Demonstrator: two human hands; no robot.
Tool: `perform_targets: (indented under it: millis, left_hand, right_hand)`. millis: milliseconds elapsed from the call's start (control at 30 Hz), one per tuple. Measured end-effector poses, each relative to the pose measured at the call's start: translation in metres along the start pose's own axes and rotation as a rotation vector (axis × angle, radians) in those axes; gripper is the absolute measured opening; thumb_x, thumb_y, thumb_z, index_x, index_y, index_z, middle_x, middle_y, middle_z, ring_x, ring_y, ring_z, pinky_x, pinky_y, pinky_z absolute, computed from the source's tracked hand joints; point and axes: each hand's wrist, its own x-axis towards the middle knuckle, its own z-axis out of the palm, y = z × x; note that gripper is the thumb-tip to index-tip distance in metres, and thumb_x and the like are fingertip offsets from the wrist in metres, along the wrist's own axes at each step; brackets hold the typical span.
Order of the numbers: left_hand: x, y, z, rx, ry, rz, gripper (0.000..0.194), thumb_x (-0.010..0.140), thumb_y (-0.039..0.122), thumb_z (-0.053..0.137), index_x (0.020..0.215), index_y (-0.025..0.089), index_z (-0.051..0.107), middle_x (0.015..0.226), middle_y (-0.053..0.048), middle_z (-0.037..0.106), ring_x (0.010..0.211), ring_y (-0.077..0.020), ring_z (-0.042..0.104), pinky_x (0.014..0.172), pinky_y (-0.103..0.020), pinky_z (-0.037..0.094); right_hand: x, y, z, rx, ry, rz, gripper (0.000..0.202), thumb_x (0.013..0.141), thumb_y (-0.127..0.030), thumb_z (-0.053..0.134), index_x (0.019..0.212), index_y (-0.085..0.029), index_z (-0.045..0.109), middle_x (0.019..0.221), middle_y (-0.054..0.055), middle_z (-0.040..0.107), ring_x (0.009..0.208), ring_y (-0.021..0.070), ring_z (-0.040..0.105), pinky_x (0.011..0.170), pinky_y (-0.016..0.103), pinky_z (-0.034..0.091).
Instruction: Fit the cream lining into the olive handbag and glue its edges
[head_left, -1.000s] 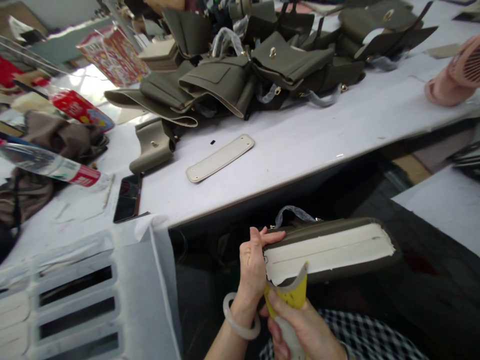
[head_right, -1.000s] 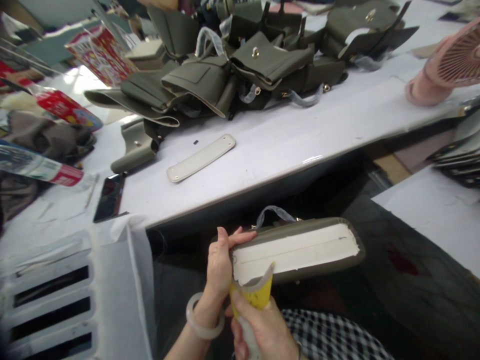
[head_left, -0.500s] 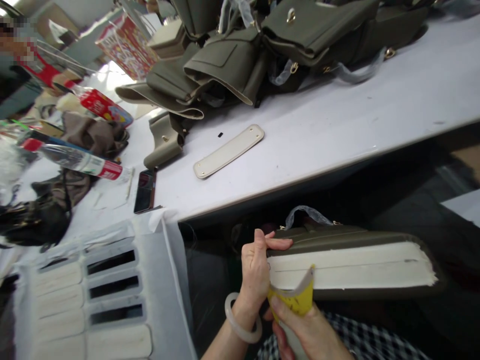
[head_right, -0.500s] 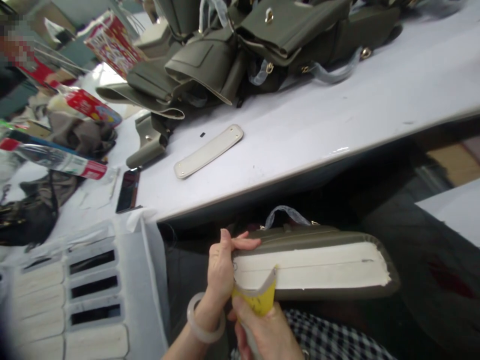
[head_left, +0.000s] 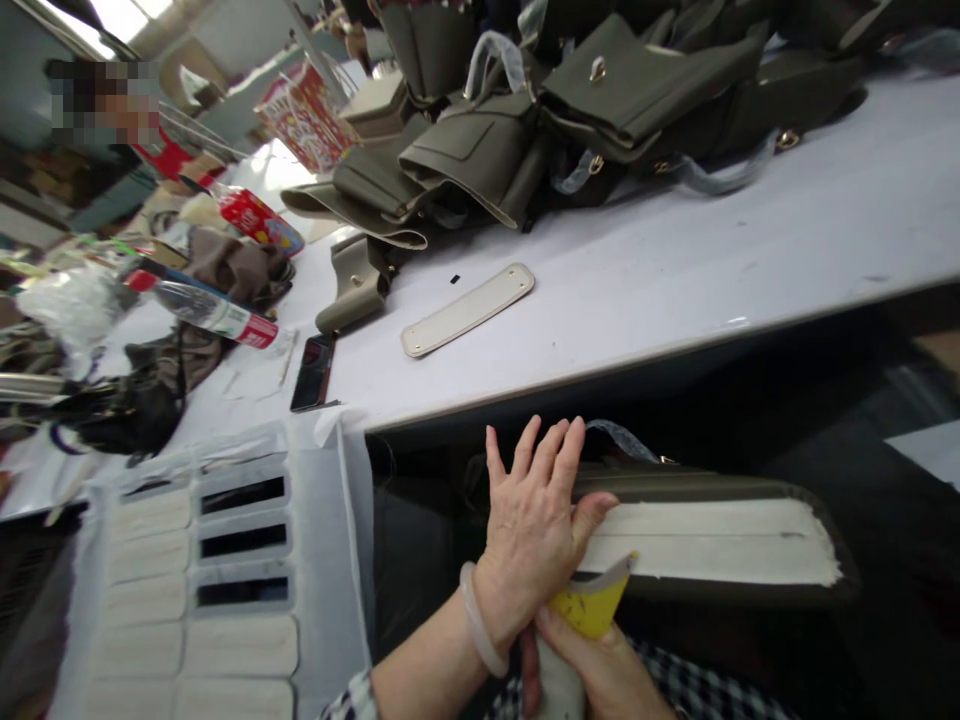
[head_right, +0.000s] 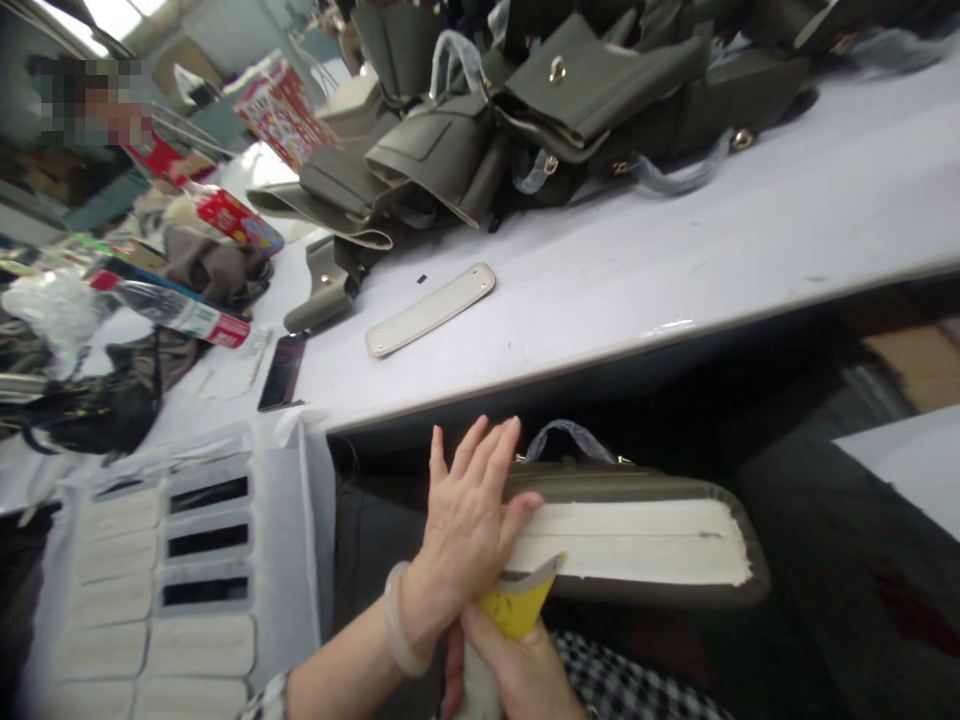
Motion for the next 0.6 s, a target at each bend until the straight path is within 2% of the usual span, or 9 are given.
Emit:
perform_targets:
  millis: [67,133,200,300,367,400,500,600]
  left_hand:
    - [0.0,0.004,-0.001,-0.05,0.005,0.001,0.068,0.095,0.058,0.043,0.153,0.026,0.026,0.153,-0.003,0.044,0.145,-0.027,0.028,0.121,-0.058,-0.007]
    - [0.001,0.002,-0.001,-0.21,0.056,-0.021,0.069,0.093,0.058,0.048,0.152,0.026,0.03,0.151,-0.004,0.045,0.144,-0.0277,0.031,0.121,-0.056,-0.006]
    - [0.001,-0.008,0.0,-0.515,0.166,-0.108,0.06,0.096,0.053,0.046,0.149,0.026,0.036,0.148,-0.006,0.05,0.14,-0.026,0.039,0.123,-0.051,0.004]
    - [-0.005,-0.027,0.006,-1.105,0.422,-0.348,0.048,0.101,0.044,0.035,0.142,0.02,0.046,0.139,-0.01,0.058,0.133,-0.0214,0.049,0.12,-0.043,0.024]
    - [-0.019,-0.037,0.014,-1.394,0.542,-0.488,0.046,0.101,0.042,0.037,0.135,0.016,0.054,0.136,-0.011,0.06,0.132,-0.0216,0.051,0.118,-0.041,0.03]
    - [-0.029,-0.04,0.018,-1.481,0.559,-0.538,0.045,0.099,0.041,0.041,0.131,0.015,0.058,0.136,-0.011,0.061,0.132,-0.0223,0.051,0.118,-0.04,0.03]
    - [-0.064,-0.037,0.03,-1.571,0.461,-0.61,0.039,0.095,0.036,0.051,0.126,0.017,0.064,0.138,-0.01,0.059,0.133,-0.0254,0.049,0.117,-0.041,0.032]
    - [-0.091,-0.029,0.037,-1.563,0.328,-0.612,0.042,0.093,0.032,0.054,0.133,0.021,0.06,0.14,-0.008,0.058,0.134,-0.0279,0.048,0.118,-0.044,0.032]
  right_hand:
    - [-0.006,-0.001,-0.001,0.012,0.011,-0.042,0.045,0.082,-0.058,0.07,0.074,-0.014,0.062,0.059,0.003,0.062,0.049,0.0134,0.057,0.055,0.026,0.047]
    - [-0.015,-0.007,0.001,-0.065,0.029,-0.052,0.045,0.081,-0.059,0.07,0.078,-0.014,0.064,0.062,0.004,0.063,0.054,0.0147,0.059,0.058,0.027,0.048]
    - [-0.025,-0.018,0.004,-0.205,0.057,-0.033,0.05,0.078,-0.064,0.071,0.078,-0.014,0.065,0.061,0.004,0.063,0.054,0.0146,0.059,0.057,0.026,0.046]
    - [-0.043,-0.048,0.007,-0.426,0.084,-0.018,0.056,0.079,-0.07,0.065,0.071,-0.014,0.064,0.051,0.003,0.056,0.046,0.0121,0.051,0.049,0.024,0.039]
    - [-0.054,-0.081,0.009,-0.503,0.131,-0.088,0.054,0.083,-0.069,0.06,0.076,-0.015,0.064,0.048,0.001,0.052,0.044,0.0113,0.046,0.047,0.023,0.036]
    - [-0.057,-0.101,0.009,-0.522,0.168,-0.148,0.052,0.084,-0.067,0.06,0.084,-0.016,0.064,0.051,0.0,0.052,0.046,0.0115,0.045,0.048,0.024,0.037]
    - [-0.054,-0.17,0.009,-0.663,0.242,-0.319,0.055,0.08,-0.063,0.068,0.111,-0.018,0.061,0.06,-0.002,0.053,0.05,0.0118,0.045,0.047,0.023,0.038]
    - [-0.024,-0.239,0.005,-0.946,0.361,-0.439,0.066,0.076,-0.055,0.073,0.129,-0.019,0.054,0.065,-0.004,0.049,0.052,0.0114,0.042,0.045,0.023,0.035]
